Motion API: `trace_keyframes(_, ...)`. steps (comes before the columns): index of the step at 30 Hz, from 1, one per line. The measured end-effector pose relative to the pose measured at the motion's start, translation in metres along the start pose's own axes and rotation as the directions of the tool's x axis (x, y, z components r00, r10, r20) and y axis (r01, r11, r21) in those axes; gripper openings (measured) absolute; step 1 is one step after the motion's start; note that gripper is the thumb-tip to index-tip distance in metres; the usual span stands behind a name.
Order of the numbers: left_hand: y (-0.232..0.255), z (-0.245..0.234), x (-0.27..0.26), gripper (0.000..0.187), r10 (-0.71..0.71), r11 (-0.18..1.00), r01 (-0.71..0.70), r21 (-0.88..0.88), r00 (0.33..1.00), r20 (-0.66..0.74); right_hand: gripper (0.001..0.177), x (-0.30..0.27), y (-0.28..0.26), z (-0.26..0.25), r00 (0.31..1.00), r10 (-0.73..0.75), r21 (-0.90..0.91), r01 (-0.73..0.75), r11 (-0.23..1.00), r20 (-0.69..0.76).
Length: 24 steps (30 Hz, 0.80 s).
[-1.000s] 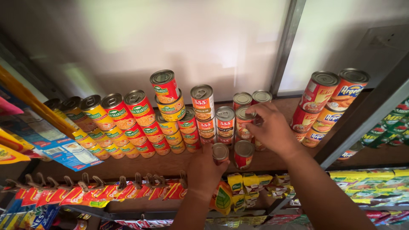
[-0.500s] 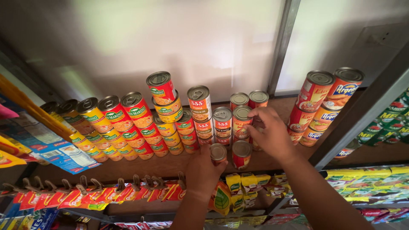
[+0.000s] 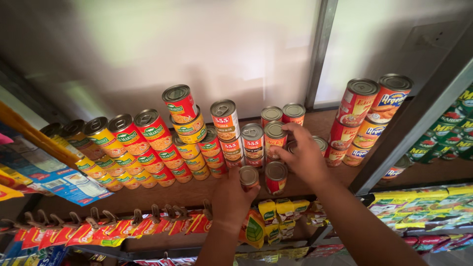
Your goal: The person takes canned food items from a cardboard box on the floor and places them onto a metal shelf. They arrange the cans in neat rows, aligning them with existing stock. The person handles the cans one by one or in small groups, moving between the box and the shelf repeatedly.
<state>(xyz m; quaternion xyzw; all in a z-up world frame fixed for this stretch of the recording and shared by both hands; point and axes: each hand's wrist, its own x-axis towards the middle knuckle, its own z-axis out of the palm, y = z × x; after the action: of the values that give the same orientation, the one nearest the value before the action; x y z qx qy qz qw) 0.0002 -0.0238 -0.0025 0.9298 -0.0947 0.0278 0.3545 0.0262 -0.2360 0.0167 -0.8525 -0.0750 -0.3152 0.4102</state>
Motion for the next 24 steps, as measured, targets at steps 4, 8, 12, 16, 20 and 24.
trace_keyframes(4, 0.001, 0.0, 0.0, 0.063, 0.044, 0.998, -0.042, 0.048, 0.998, -0.042, 0.055, 0.005, 0.009, 0.0, 0.995, -0.097, 0.038, 0.097, 0.995, -0.003)
trace_keyframes(8, 0.0, 0.001, 0.0, 0.062, 0.035, 0.998, -0.033, 0.059, 0.999, -0.041, 0.054, 0.009, 0.012, -0.003, 0.995, -0.044, 0.135, 0.032, 0.99, 0.086)
trace_keyframes(12, 0.0, 0.001, 0.0, 0.063, 0.028, 0.997, -0.024, 0.079, 0.998, -0.056, 0.053, 0.009, 0.01, -0.004, 0.992, -0.04, 0.156, 0.022, 0.988, 0.117)
trace_keyframes(16, 0.0, 0.002, -0.001, 0.063, 0.033, 0.998, -0.028, 0.051, 0.996, -0.087, 0.055, 0.008, 0.007, -0.006, 0.983, 0.041, 0.187, -0.075, 0.979, 0.179)
trace_keyframes(20, 0.007, -0.003, -0.005, 0.061, 0.02, 1.0, -0.019, 0.006, 0.989, -0.149, 0.066, -0.01, 0.003, -0.015, 0.977, -0.195, -0.123, 0.184, 0.975, -0.082)
trace_keyframes(24, 0.035, -0.029, -0.022, 0.061, 0.049, 0.999, -0.051, 0.006, 0.921, -0.385, 0.054, -0.053, -0.022, -0.029, 0.989, -0.144, 0.017, 0.144, 0.989, -0.038)
